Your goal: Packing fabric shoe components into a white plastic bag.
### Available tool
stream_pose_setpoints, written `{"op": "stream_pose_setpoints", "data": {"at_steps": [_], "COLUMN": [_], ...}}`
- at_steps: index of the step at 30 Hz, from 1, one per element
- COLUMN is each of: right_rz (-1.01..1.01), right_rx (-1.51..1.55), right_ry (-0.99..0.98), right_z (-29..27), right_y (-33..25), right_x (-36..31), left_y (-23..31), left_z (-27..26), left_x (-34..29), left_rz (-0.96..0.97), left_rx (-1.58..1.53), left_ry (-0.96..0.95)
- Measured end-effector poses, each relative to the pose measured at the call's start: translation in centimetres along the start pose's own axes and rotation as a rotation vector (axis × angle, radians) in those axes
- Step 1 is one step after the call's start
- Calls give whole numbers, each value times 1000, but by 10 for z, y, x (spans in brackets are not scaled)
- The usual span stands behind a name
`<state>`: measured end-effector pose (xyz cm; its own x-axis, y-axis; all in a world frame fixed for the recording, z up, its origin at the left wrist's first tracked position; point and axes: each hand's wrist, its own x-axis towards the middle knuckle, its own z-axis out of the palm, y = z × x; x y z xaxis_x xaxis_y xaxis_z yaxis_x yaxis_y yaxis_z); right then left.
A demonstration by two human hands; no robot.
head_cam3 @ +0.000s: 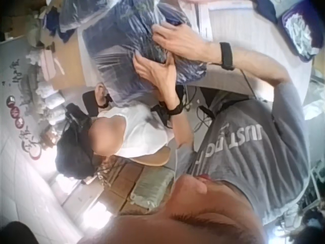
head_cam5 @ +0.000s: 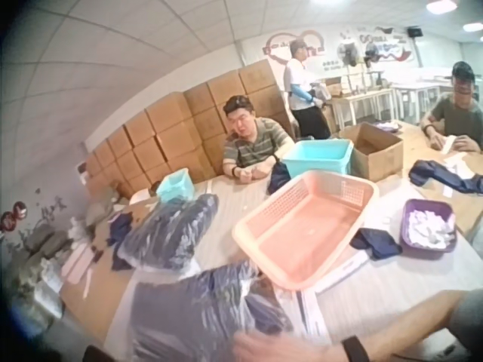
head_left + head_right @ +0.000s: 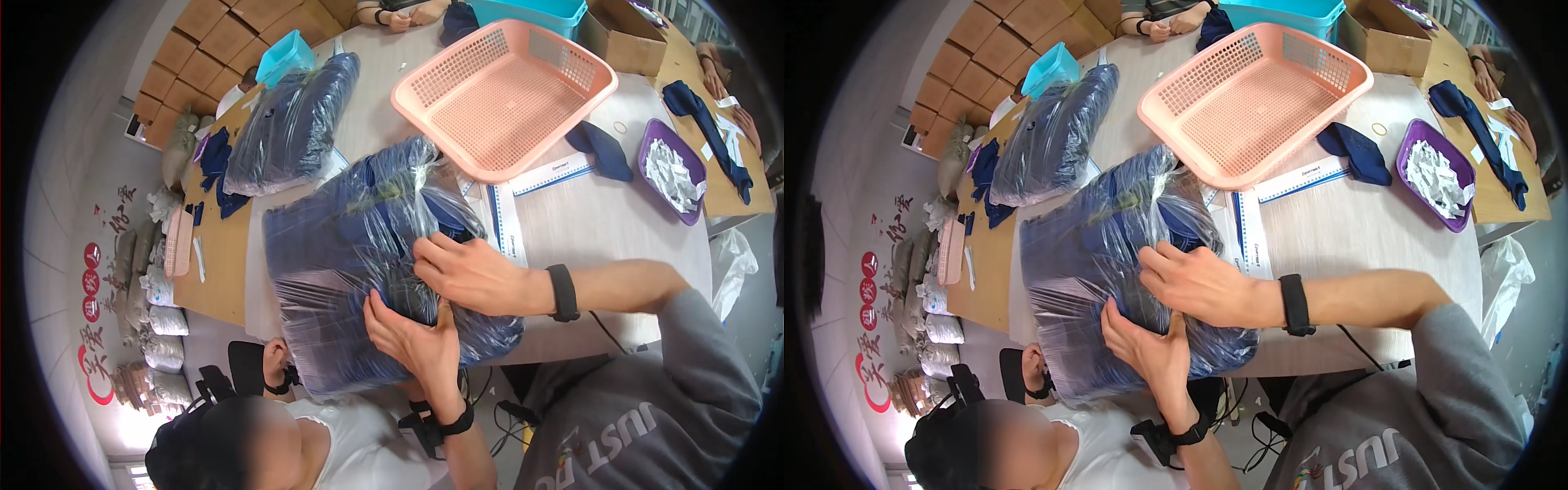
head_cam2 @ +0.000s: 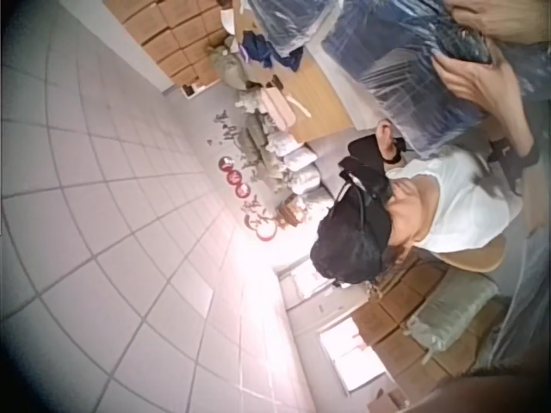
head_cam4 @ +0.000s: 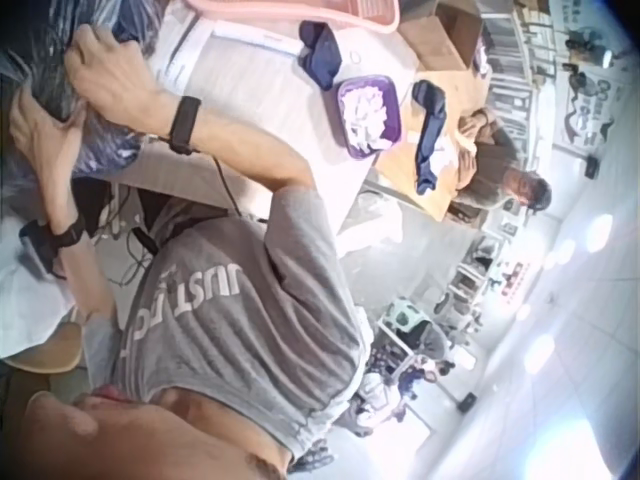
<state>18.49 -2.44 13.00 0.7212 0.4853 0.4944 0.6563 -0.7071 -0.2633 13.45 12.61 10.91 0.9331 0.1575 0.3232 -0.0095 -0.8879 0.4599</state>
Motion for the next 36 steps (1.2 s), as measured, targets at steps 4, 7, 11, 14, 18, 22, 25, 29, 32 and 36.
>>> {"op": "stream_pose_setpoints", "data": {"at_steps": [4, 7, 11, 14, 18, 22, 25, 29, 32, 36], "right_rz": [-126, -307, -361, -260, -137, 73, 74, 75, 115, 197], "right_rx": [-100, -110, -19, 102, 121, -183, -71, 21, 74, 210], "right_ry": [-84, 16, 142, 218, 188, -66, 30, 130, 117, 41], "right_z": [-3, -12, -19, -20, -17, -18, -6, 7, 1, -7], "right_y": [0, 12, 24, 29, 24, 13, 8, 12, 8, 13], "right_x": [4, 0, -4, -8, -17, -17, -4, -1, 1, 2], "left_y": [-3, -3, -2, -1, 1, 5, 18, 18, 13, 10], "left_z": [4, 6, 6, 5, 3, 0, 3, 12, 18, 21], "left_x": [0, -1, -1, 1, 2, 5, 9, 7, 14, 24], "left_rz": [14, 22, -8, -9, -9, -29, -36, 2, -22, -24], "left_rx": [-18, 17, 41, 55, 22, 0, 0, 2, 91, 136], "left_ry": [21, 27, -3, -10, -32, -54, -36, 56, 85, 118]}}
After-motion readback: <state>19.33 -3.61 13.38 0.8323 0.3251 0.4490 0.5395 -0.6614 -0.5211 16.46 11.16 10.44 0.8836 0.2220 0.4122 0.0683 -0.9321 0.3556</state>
